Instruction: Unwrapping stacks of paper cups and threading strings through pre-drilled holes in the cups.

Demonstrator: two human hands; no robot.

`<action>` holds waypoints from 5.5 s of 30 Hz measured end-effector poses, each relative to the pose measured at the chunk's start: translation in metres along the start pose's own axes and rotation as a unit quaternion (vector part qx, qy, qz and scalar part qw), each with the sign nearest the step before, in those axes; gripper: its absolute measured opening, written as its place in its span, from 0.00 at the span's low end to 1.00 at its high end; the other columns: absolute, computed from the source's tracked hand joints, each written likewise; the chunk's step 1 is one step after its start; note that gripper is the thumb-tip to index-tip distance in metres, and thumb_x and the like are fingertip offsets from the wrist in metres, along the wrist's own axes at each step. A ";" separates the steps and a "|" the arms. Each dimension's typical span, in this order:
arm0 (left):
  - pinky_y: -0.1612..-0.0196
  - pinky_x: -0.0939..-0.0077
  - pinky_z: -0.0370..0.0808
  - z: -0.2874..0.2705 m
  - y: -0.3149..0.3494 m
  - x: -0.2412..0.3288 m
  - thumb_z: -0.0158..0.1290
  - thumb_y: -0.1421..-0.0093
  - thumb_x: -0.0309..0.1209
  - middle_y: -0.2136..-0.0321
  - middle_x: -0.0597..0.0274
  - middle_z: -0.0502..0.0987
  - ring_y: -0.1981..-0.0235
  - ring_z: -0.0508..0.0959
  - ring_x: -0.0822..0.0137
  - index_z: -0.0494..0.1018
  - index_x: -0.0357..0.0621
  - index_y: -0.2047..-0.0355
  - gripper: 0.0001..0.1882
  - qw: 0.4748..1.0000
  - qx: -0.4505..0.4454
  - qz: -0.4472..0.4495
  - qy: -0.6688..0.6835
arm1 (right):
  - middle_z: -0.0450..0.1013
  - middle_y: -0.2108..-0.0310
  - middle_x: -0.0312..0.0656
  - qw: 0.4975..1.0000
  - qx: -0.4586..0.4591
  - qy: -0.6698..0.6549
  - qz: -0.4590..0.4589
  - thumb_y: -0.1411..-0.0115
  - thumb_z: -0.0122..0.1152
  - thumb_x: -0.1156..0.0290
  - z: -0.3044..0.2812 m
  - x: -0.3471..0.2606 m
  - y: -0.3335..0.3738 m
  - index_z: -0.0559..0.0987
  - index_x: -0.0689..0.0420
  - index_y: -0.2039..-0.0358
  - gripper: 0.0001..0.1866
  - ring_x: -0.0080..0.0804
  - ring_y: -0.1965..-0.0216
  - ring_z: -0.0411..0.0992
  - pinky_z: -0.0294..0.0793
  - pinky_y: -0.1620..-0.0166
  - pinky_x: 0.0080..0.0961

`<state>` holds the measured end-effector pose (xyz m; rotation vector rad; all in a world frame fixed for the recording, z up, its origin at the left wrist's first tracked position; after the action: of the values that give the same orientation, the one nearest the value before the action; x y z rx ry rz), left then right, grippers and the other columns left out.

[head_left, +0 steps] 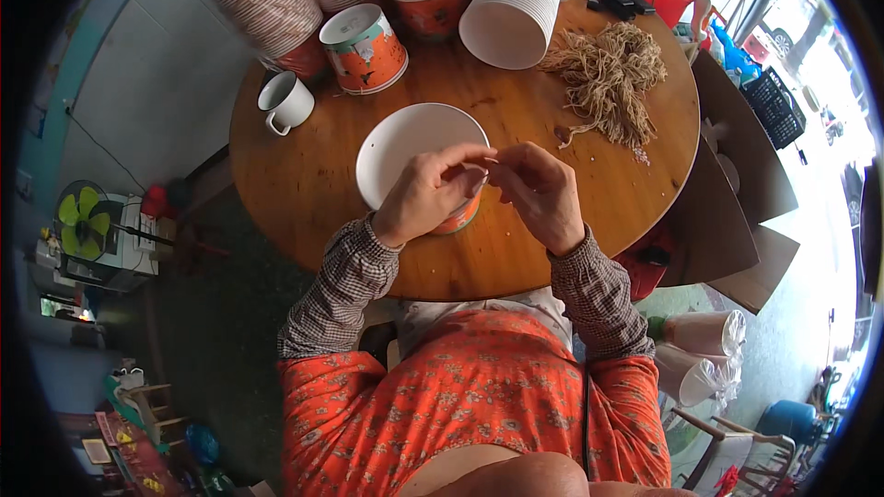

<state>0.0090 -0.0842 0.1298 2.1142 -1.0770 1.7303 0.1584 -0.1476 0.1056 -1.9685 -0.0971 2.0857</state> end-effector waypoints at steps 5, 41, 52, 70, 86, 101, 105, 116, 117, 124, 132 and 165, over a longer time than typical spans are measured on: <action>0.68 0.82 0.75 0.003 -0.003 -0.008 0.55 0.38 0.27 0.74 0.64 0.79 0.73 0.77 0.78 0.76 0.34 0.63 0.07 0.998 -0.039 -0.010 -0.047 | 0.75 0.70 0.33 0.997 -0.050 0.057 -0.003 0.39 0.61 0.76 -0.003 -0.001 0.000 0.76 0.63 0.59 0.08 0.15 0.69 0.71 0.73 0.65 0.15; 0.68 0.87 0.73 0.013 -0.018 -0.023 0.54 0.36 0.32 0.71 0.67 0.78 0.74 0.74 0.81 0.76 0.36 0.63 0.10 0.951 -0.068 -0.224 0.203 | 0.74 0.67 0.40 0.864 0.007 0.326 -0.383 0.50 0.67 0.78 -0.021 -0.012 0.015 0.79 0.55 0.62 0.14 0.35 0.70 0.75 0.75 0.72 0.28; 0.68 0.86 0.73 0.014 -0.013 -0.014 0.57 0.38 0.31 0.72 0.67 0.78 0.72 0.74 0.81 0.75 0.34 0.63 0.10 0.981 -0.140 -0.123 0.055 | 0.74 0.69 0.42 0.888 0.103 0.315 -0.318 0.49 0.65 0.79 -0.039 -0.030 -0.001 0.79 0.59 0.67 0.07 0.38 0.70 0.75 0.75 0.69 0.29; 0.67 0.86 0.71 0.015 -0.011 -0.009 0.53 0.35 0.32 0.72 0.68 0.77 0.73 0.73 0.80 0.75 0.35 0.60 0.11 0.937 -0.121 -0.224 0.238 | 0.68 0.70 0.38 0.966 0.036 0.193 -0.168 0.49 0.68 0.76 -0.020 -0.017 -0.007 0.82 0.56 0.69 0.06 0.30 0.66 0.69 0.69 0.62 0.24; 0.64 0.85 0.72 0.017 -0.005 -0.014 0.52 0.35 0.29 0.72 0.69 0.75 0.71 0.73 0.81 0.74 0.38 0.64 0.07 0.954 -0.088 -0.183 0.222 | 0.75 0.70 0.30 0.994 0.016 -0.095 0.049 0.39 0.63 0.72 -0.016 0.020 0.009 0.78 0.62 0.65 0.07 0.13 0.69 0.68 0.69 0.66 0.14; 0.66 0.80 0.73 0.020 -0.006 0.014 0.56 0.41 0.22 0.70 0.64 0.77 0.67 0.77 0.75 0.75 0.37 0.65 0.04 0.992 0.006 0.019 -0.128 | 0.70 0.73 0.37 0.988 0.045 0.125 -0.079 0.43 0.63 0.77 -0.018 0.000 0.015 0.77 0.62 0.67 0.04 0.21 0.74 0.67 0.69 0.69 0.19; 0.67 0.79 0.75 0.020 -0.005 0.020 0.56 0.43 0.22 0.72 0.61 0.76 0.70 0.78 0.71 0.76 0.37 0.67 0.03 0.985 0.007 0.069 -0.160 | 0.71 0.73 0.38 0.986 0.041 0.141 -0.077 0.43 0.62 0.77 -0.021 -0.002 0.013 0.77 0.62 0.67 0.05 0.23 0.73 0.68 0.70 0.69 0.19; 0.64 0.84 0.73 0.019 -0.006 -0.023 0.53 0.36 0.30 0.70 0.67 0.76 0.71 0.73 0.77 0.76 0.37 0.62 0.08 0.844 -0.108 -0.294 0.435 | 0.72 0.71 0.41 0.966 0.041 0.177 -0.182 0.45 0.62 0.81 -0.017 -0.006 0.010 0.76 0.61 0.62 0.09 0.29 0.71 0.72 0.73 0.67 0.21; 0.64 0.84 0.73 0.020 -0.006 -0.023 0.53 0.36 0.30 0.70 0.67 0.76 0.71 0.73 0.77 0.76 0.37 0.62 0.08 0.843 -0.109 -0.295 0.436 | 0.72 0.71 0.41 0.966 0.041 0.178 -0.180 0.45 0.62 0.81 -0.016 -0.005 0.011 0.76 0.61 0.62 0.09 0.29 0.71 0.72 0.73 0.67 0.21; 0.65 0.85 0.72 0.018 -0.005 -0.020 0.54 0.36 0.29 0.71 0.68 0.75 0.71 0.72 0.78 0.76 0.35 0.60 0.10 0.877 -0.075 -0.279 0.384 | 0.74 0.69 0.41 0.965 0.073 0.157 -0.197 0.48 0.65 0.82 -0.017 -0.016 0.009 0.78 0.60 0.64 0.09 0.30 0.69 0.75 0.75 0.65 0.23; 0.61 0.86 0.73 0.020 -0.002 -0.016 0.55 0.36 0.31 0.66 0.67 0.78 0.68 0.74 0.79 0.76 0.35 0.59 0.11 0.894 -0.086 -0.249 0.363 | 0.74 0.70 0.41 0.946 0.087 0.229 -0.213 0.50 0.65 0.81 -0.019 -0.016 0.014 0.79 0.60 0.66 0.09 0.31 0.70 0.75 0.74 0.68 0.23; 0.66 0.72 0.72 0.038 0.006 0.045 0.64 0.49 0.27 0.63 0.61 0.78 0.74 0.76 0.67 0.75 0.42 0.58 0.17 0.965 0.002 0.141 -0.221 | 0.69 0.73 0.35 0.994 0.081 -0.032 -0.064 0.41 0.56 0.81 -0.031 -0.002 0.039 0.71 0.62 0.69 0.03 0.16 0.73 0.67 0.69 0.69 0.15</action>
<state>0.0365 -0.1289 0.1584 2.5247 -1.5574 1.3868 0.1836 -0.1900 0.0966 -1.7552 -0.0611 2.0079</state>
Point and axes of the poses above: each hand's wrist, its own y-axis away from the middle knuckle, its own z-axis out of the palm, x = y × z, the point moved 4 cm from there along -y, towards the middle knuckle
